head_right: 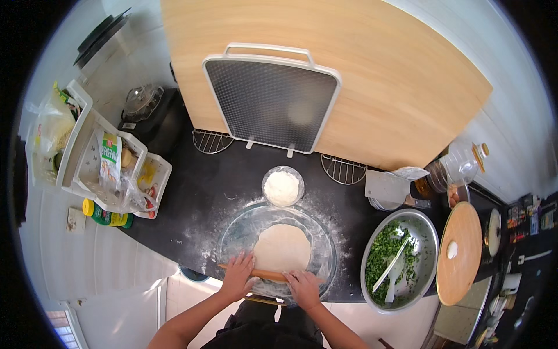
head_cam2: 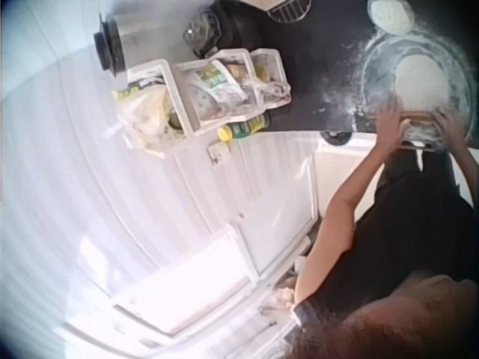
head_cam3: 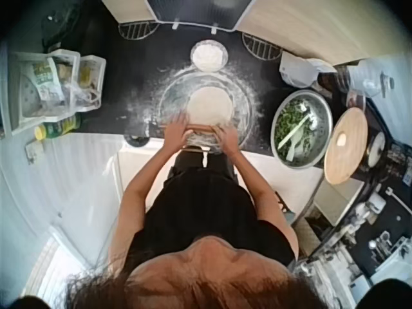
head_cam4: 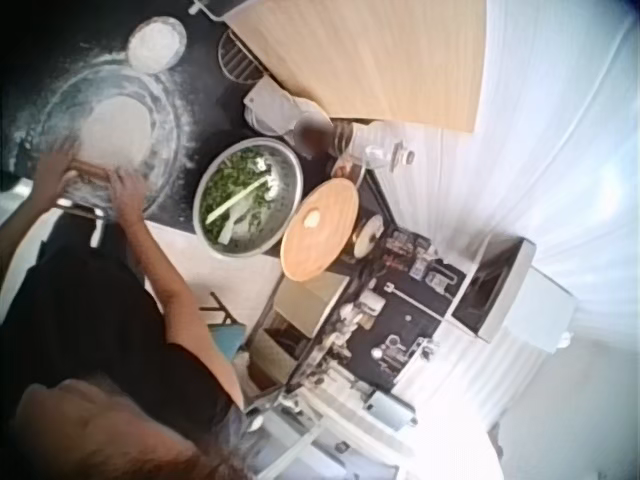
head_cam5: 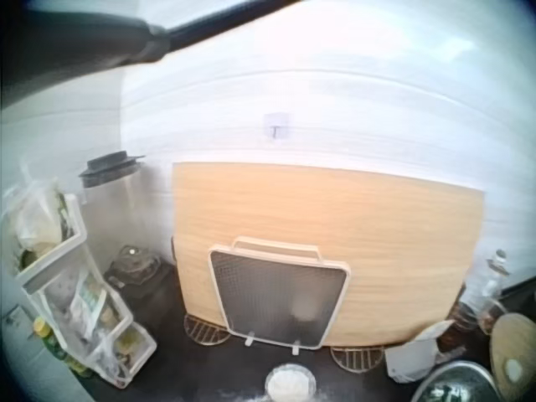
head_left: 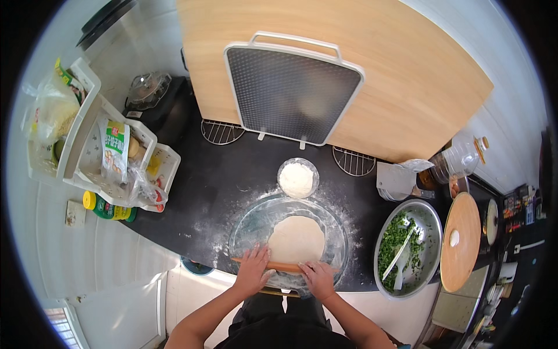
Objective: The person uses a wooden rolling pin to flatten a ball of dough on a floured countertop. They repeatedly roll the dough, rotate it, and add flour to prevent sticking, gradually expanding it into a large, thin circular sheet. The person then lifts the flattened dough and places it onto a wooden board.
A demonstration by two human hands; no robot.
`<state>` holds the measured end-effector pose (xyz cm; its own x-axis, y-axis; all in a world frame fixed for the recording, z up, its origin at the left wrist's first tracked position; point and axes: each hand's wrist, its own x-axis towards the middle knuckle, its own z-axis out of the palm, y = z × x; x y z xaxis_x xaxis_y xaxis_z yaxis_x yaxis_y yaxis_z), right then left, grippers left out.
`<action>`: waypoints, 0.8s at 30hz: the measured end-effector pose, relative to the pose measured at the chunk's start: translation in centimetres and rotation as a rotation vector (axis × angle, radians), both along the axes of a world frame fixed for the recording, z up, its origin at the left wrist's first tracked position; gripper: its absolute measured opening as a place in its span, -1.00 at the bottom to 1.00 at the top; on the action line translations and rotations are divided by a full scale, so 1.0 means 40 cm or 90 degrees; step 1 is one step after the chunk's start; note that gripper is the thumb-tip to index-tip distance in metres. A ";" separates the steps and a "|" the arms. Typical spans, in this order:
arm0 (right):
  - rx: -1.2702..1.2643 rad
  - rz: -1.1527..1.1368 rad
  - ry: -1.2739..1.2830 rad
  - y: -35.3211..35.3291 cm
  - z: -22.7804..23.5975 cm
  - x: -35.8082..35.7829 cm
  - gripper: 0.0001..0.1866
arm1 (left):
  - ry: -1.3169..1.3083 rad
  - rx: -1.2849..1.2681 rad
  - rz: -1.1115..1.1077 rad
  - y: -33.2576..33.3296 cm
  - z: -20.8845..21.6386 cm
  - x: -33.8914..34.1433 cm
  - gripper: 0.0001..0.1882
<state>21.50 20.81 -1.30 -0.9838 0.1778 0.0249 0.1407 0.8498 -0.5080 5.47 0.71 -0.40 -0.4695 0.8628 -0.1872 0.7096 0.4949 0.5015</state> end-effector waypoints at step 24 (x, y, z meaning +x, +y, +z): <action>-0.611 -0.562 -0.029 -0.096 -0.040 0.144 -0.70 | -0.770 0.389 0.224 0.298 0.019 0.066 -0.75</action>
